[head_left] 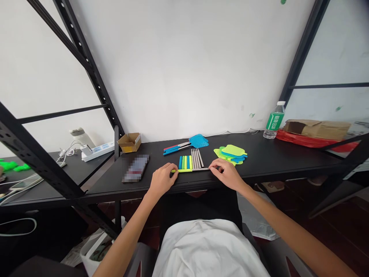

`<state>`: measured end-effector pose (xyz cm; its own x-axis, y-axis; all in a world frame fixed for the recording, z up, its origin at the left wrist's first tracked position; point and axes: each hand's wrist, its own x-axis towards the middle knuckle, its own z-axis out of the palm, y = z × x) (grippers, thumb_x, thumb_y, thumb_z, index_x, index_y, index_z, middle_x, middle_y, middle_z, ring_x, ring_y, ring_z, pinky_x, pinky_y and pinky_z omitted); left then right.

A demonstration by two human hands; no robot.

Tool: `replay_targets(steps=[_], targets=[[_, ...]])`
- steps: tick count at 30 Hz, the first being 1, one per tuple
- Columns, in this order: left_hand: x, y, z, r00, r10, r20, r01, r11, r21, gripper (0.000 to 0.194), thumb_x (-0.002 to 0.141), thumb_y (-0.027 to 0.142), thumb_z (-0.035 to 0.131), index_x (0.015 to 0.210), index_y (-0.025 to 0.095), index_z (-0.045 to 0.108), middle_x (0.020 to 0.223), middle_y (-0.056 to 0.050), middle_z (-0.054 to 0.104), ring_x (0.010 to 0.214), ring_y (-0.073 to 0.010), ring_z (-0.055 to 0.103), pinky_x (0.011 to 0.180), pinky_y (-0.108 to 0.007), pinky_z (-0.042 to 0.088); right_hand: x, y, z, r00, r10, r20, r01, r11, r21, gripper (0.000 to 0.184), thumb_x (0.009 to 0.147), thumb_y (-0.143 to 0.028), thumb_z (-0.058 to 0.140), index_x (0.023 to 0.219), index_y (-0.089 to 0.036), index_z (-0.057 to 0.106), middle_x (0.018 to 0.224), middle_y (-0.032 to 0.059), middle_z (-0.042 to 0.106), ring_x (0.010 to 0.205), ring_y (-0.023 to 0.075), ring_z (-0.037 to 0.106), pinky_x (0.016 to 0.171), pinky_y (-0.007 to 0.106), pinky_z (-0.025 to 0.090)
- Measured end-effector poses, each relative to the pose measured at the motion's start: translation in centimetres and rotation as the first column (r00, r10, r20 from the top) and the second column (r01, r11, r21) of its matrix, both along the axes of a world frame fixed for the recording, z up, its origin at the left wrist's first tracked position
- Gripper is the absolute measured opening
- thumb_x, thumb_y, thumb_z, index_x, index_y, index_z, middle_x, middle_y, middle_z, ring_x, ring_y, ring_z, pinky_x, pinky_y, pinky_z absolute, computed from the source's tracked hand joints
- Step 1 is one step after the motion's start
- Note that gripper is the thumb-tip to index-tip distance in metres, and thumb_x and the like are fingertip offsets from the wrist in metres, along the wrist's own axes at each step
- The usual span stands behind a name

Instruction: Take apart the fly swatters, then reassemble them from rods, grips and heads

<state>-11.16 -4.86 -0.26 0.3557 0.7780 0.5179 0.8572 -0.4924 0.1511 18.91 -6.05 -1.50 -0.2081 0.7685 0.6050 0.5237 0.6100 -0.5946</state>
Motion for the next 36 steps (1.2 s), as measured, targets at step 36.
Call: replay_targets(steps=[36], targets=[[-0.10, 0.03, 0.05, 1.000, -0.024, 0.003, 0.024, 1.000, -0.006, 0.019, 0.097, 0.032, 0.048, 0.096, 0.024, 0.064, 0.100, -0.002, 0.070, 0.074, -0.0172, 0.062, 0.062, -0.028, 0.037, -0.21, 0.16, -0.74, 0.980, -0.095, 0.173, 0.088, 0.995, 0.046, 0.021, 0.094, -0.026, 0.055, 0.094, -0.024, 0.076, 0.119, 0.0055, 0.070, 0.110, 0.0269, 0.064, 0.083, 0.040, 0.055]])
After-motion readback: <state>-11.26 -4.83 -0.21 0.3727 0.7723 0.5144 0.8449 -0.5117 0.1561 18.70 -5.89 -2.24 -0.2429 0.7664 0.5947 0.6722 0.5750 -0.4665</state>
